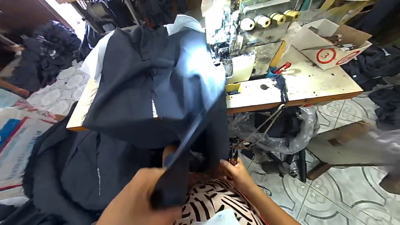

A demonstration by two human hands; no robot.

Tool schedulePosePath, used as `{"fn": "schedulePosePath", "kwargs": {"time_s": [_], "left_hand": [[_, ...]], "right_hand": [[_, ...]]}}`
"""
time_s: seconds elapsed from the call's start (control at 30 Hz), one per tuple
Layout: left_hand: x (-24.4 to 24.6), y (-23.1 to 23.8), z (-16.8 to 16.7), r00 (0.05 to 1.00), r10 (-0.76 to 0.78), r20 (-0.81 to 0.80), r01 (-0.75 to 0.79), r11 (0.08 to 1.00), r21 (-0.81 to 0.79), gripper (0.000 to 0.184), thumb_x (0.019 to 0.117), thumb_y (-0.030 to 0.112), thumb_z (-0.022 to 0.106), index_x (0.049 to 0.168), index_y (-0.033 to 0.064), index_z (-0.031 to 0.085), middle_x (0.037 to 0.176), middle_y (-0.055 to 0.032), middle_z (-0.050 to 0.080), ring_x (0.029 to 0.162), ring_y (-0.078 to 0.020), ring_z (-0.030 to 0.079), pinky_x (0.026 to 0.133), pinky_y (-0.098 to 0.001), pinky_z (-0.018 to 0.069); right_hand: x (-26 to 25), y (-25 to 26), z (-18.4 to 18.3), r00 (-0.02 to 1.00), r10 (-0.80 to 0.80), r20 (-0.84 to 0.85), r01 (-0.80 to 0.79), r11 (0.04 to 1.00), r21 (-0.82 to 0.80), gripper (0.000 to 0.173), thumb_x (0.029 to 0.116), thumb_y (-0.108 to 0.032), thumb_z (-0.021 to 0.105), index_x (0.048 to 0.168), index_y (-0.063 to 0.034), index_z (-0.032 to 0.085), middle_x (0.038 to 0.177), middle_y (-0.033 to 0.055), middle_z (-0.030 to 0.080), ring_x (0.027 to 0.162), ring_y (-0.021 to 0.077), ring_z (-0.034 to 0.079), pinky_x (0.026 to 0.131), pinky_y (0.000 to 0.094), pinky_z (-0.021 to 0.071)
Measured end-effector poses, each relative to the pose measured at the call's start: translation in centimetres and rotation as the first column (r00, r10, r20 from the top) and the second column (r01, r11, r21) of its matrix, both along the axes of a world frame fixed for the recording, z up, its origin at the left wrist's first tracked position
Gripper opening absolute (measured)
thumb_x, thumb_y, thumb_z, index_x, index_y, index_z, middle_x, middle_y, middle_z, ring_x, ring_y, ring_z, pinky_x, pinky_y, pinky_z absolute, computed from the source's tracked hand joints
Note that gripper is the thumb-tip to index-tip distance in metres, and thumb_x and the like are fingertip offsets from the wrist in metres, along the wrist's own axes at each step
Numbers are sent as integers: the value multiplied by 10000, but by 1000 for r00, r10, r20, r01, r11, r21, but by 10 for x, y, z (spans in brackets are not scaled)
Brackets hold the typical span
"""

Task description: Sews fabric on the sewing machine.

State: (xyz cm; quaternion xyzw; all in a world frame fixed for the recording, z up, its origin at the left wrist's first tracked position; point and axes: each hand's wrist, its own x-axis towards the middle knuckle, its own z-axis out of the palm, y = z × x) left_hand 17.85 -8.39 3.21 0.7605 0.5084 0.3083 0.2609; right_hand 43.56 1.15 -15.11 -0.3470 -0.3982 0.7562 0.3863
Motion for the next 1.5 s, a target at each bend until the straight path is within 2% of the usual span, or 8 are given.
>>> {"fn": "schedulePosePath", "kwargs": {"time_s": [0.13,0.27,0.53,0.77,0.93,1.1,1.3,1.5], "left_hand": [[38,-3,2,932,-333,-146,324,943,-83,296,957,301,675,801,50,658,754,-102,658,658,-227,658,572,-394,534],[48,19,-70,971,-164,-172,159,986,-45,144,824,140,746,898,67,648,781,-57,655,690,-163,667,598,-343,577],[58,13,-25,902,-274,-334,307,951,48,188,978,219,614,849,104,690,853,-67,688,690,-203,660,565,-341,535],[88,21,-54,881,-187,-435,260,959,113,314,978,155,574,1264,90,682,724,-42,639,467,-186,553,406,-312,434],[98,36,-71,875,-325,-359,299,946,-127,360,936,36,609,1288,34,684,856,-123,735,601,-270,702,493,-411,554],[76,80,-65,795,-602,-70,530,746,-402,412,918,46,696,1329,61,677,1077,-156,749,923,-319,744,789,-537,598],[16,238,17,767,231,-599,-99,964,245,537,1061,454,452,1420,87,607,1391,-173,625,1249,-386,606,991,-601,480],[-15,339,61,663,53,-747,-321,921,-219,1030,879,792,540,1646,170,246,1691,-127,254,1483,-365,395,1132,-662,351]], "right_hand": [[-2,-7,4,1000,-7,8,6,1000,23,10,955,-139,599,955,-144,608,611,-96,599,468,18,526,468,216,486],[4,-15,11,999,-47,0,47,998,46,101,978,-128,535,900,-167,587,555,-115,545,446,5,499,463,206,474],[13,-17,12,1000,5,30,-9,993,116,131,983,-80,507,1096,-128,553,638,-109,588,475,6,525,473,203,494],[16,-19,23,996,-68,59,59,989,138,166,1026,-120,472,974,-213,599,699,-195,625,564,-76,565,546,142,505],[26,-19,22,998,-37,59,27,987,161,399,1005,-637,444,982,-266,589,670,-203,566,504,-90,482,472,119,442],[30,-15,19,992,-56,117,25,969,247,59,972,-147,620,988,-176,669,797,-160,687,682,-65,635,634,153,551],[19,17,29,988,20,-151,-27,999,-47,137,939,-339,720,828,-277,670,575,-117,598,434,-29,508,425,161,458],[-4,76,38,966,10,-257,-50,988,-149,260,895,-247,731,671,-256,599,460,-103,492,366,-13,469,375,154,421]]}}
